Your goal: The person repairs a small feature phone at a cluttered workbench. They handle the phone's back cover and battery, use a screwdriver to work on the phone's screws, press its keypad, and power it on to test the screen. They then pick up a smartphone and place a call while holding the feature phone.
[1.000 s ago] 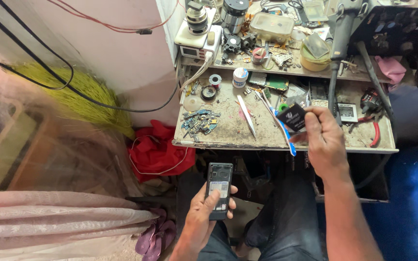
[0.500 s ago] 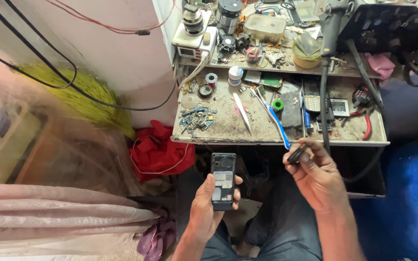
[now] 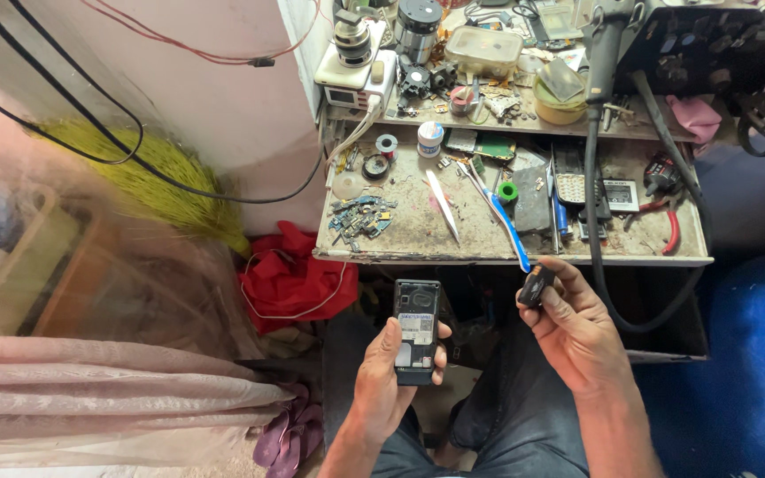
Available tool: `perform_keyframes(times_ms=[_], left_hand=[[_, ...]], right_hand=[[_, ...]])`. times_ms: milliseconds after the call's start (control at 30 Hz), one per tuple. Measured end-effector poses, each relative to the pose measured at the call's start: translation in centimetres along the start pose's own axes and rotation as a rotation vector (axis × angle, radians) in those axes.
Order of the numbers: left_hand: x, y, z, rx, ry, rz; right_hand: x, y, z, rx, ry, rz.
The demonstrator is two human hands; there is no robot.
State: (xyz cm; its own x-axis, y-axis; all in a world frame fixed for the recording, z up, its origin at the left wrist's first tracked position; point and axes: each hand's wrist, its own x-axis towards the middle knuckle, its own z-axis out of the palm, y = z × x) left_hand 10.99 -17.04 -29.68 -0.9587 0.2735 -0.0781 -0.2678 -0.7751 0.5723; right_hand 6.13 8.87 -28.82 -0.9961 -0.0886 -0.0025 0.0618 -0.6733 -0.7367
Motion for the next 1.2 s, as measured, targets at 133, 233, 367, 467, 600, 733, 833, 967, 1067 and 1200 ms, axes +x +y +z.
perform_keyframes(times_ms=[133,233,367,467,600,733,833,967,1067,1200], left_hand=[[0.1,0.1,-0.1,-0.017,-0.009,0.015],[0.2,0.0,-0.2,-0.022,-0.004,0.005],[0.5,-0.1,-0.1,-0.003,0.005,0.009],[0.7,-0.1,0.1,-0.005,0.000,-0.003],[0.8,-0.2,0.2,-0.041,0.000,-0.036],[0.6,-0.6,0.0,-0.040,0.023,-0.035],[0.4,-0.8,0.1,-0.037,-0.087,0.016],[0.5,-0.8,0.7,-0.054,-0.044,-0.040],[0.3,-0.7,1.0,-0.045,-0.065,-0.035],[0.4,-0.6,0.9,-0.044,-0.065,-0.024]], right_hand=[[0.2,0.1,-0.1,-0.017,-0.011,0.012],[0.3,0.2,-0.2,0.001,-0.023,0.022],[0.1,0.4,-0.1,0.062,-0.042,0.052],[-0.1,0.5,0.1,0.067,-0.057,0.055],[-0.8,0.2,1.0,-0.037,-0.068,0.038],[-2.2,-0.3,3.3,-0.503,-0.052,-0.018],[-2.0,-0.3,6.0,-0.807,-0.151,-0.108],[-0.4,-0.1,9.4,-1.133,-0.371,-0.333],[0.5,0.1,11.1,-1.156,-0.371,-0.180],[0.7,0.7,12.0,-1.149,-0.316,-0.129]])
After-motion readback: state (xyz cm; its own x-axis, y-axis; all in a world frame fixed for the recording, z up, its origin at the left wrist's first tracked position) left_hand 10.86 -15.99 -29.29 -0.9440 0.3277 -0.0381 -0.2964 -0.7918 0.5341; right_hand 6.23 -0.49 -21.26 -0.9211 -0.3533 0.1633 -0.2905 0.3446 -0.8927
